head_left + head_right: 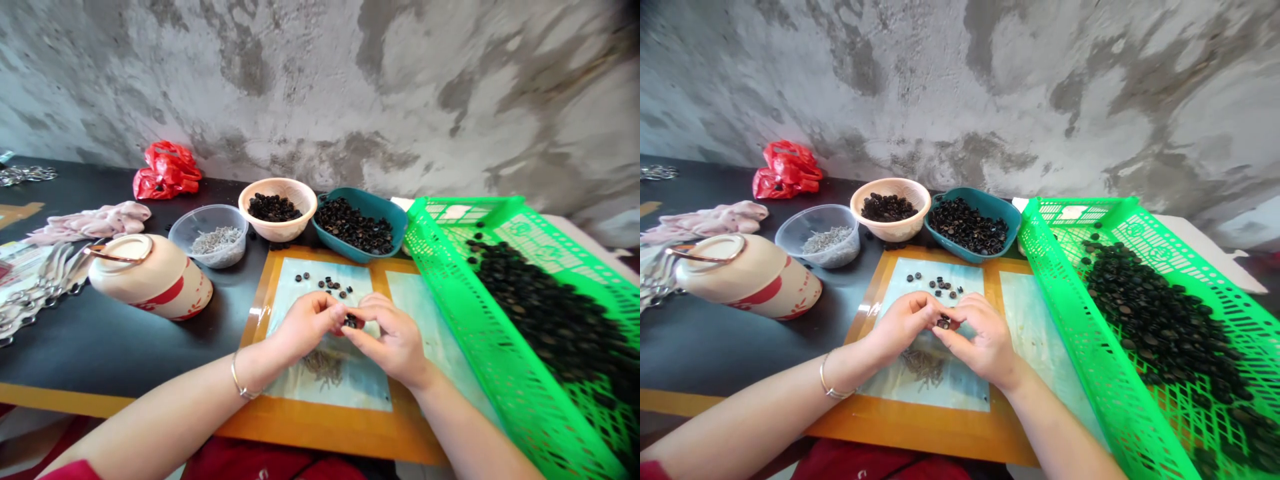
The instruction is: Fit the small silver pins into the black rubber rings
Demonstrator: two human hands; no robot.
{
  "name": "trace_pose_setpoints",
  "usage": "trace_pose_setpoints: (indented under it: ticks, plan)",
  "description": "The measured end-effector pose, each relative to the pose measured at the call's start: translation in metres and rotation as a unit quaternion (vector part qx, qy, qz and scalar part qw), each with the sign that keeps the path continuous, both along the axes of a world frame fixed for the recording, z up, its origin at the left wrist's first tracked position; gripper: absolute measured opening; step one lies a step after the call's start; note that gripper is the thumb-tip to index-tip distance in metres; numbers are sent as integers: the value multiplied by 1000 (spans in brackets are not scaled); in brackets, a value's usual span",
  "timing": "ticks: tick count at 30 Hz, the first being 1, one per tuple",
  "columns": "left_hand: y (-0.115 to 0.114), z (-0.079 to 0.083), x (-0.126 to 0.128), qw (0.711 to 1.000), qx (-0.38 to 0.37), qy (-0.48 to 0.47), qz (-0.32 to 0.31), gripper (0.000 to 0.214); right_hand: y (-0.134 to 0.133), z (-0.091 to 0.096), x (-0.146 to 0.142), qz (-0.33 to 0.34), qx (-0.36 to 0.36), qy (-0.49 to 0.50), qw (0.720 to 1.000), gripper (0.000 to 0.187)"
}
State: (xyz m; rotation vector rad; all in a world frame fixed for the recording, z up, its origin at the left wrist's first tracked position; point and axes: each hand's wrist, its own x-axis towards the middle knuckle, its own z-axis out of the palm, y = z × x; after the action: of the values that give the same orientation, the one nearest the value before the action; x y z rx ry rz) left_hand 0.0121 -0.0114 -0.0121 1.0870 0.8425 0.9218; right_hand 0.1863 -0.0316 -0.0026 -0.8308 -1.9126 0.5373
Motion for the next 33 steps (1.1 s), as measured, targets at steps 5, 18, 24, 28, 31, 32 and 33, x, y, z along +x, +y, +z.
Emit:
trace_pose_setpoints:
  ticks: [5, 18, 24, 28, 31, 32, 33]
  plan:
    - [-6, 6, -3, 992, 87, -44, -75, 62, -1, -2, 2, 11, -52, 41, 998, 11]
    - [-10, 13, -5, 994, 102, 29, -28, 39, -9, -15, -3, 31, -130, 65, 989, 7]
    - [-1, 16, -8, 995, 98, 0, 19, 37, -1, 0, 11, -8, -151, 126, 980, 21]
    - [13, 14, -12, 990, 87, 71, 84, 28, 11, 27, 58, -102, -99, 379, 914, 42]
    - [24, 6, -16, 976, 116, 161, 95, 26, 21, 38, 82, -105, -105, 462, 875, 68]
    - [28, 2, -18, 964, 146, 205, 87, 24, 22, 38, 82, -103, -128, 462, 872, 65]
    - [30, -3, -19, 947, 184, 253, 74, 21, 23, 35, 77, -99, -162, 439, 878, 56]
